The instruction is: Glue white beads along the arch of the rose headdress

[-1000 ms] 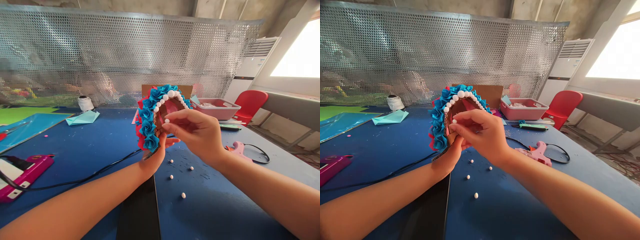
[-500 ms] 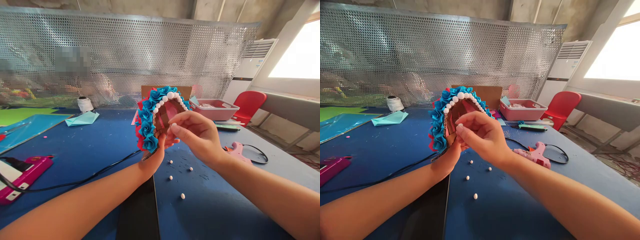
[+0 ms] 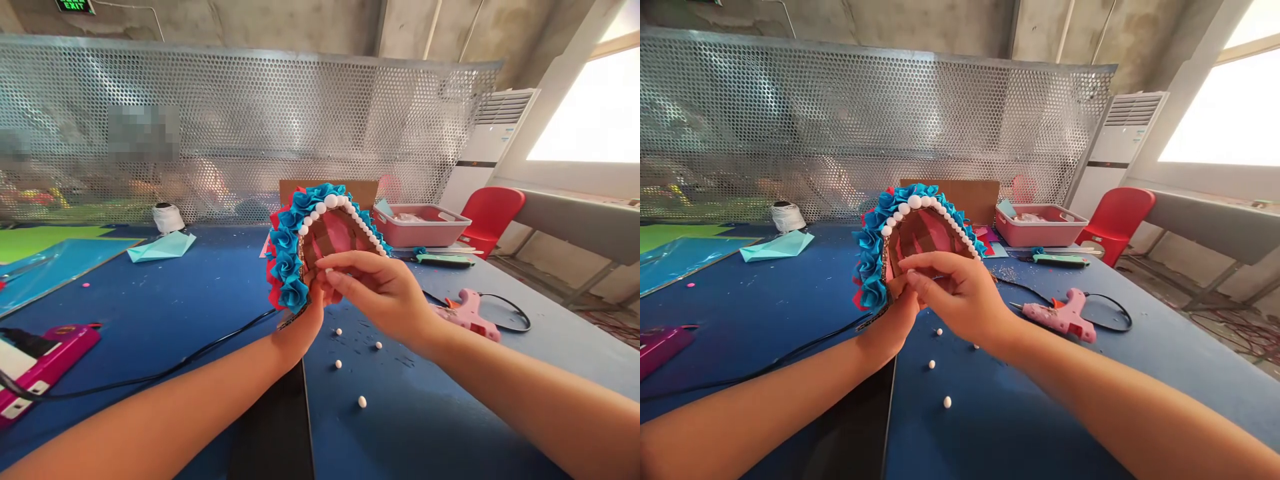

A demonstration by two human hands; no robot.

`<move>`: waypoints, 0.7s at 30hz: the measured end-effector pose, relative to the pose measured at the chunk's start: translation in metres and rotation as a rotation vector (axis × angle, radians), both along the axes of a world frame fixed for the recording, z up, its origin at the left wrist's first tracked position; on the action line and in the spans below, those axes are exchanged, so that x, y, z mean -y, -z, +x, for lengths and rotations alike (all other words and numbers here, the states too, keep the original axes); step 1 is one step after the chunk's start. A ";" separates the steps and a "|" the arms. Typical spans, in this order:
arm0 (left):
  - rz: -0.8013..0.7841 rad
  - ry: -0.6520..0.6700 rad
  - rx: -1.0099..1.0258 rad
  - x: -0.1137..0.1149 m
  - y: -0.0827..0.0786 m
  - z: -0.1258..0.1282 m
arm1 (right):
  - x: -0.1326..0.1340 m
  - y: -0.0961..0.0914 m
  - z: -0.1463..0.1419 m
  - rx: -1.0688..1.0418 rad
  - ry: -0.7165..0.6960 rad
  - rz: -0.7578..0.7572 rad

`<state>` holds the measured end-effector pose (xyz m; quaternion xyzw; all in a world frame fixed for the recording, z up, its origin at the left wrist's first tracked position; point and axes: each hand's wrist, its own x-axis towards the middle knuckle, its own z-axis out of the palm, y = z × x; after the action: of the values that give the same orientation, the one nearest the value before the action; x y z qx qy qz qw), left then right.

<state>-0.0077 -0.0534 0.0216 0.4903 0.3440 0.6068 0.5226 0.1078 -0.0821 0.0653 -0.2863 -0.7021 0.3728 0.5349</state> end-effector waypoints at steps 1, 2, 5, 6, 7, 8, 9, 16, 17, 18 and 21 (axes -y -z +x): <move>0.022 0.018 0.003 0.000 0.000 0.000 | 0.000 0.001 0.000 -0.008 0.015 -0.010; 0.048 0.044 0.005 0.000 0.001 -0.001 | -0.001 0.002 -0.001 -0.020 0.024 -0.015; 0.095 0.123 -0.018 0.001 -0.001 -0.003 | 0.001 0.002 -0.001 -0.052 0.050 -0.015; 0.099 0.130 -0.031 0.002 -0.002 -0.003 | 0.001 0.001 -0.002 -0.061 0.050 -0.013; 0.094 0.130 -0.037 0.002 -0.003 -0.004 | 0.002 0.000 -0.002 -0.069 0.042 -0.012; 0.089 0.122 -0.040 0.002 -0.003 -0.003 | 0.003 -0.001 -0.001 -0.072 0.030 -0.009; 0.091 0.089 -0.047 0.002 -0.003 -0.003 | 0.003 -0.004 -0.001 -0.075 0.023 0.002; 0.025 0.039 -0.032 -0.006 0.008 -0.001 | 0.003 -0.034 0.024 -0.104 0.281 0.317; 0.030 0.017 -0.023 -0.007 0.007 -0.001 | 0.002 -0.038 0.028 -0.118 0.302 0.337; 0.034 -0.009 -0.017 -0.007 0.007 -0.001 | 0.000 -0.040 0.032 -0.132 0.314 0.350; 0.037 -0.080 -0.009 -0.007 0.003 -0.001 | -0.007 -0.041 0.038 -0.152 0.332 0.367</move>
<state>-0.0088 -0.0463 0.0181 0.4884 0.3543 0.6313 0.4872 0.1454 -0.0754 0.1065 -0.2670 -0.6592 0.1664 0.6830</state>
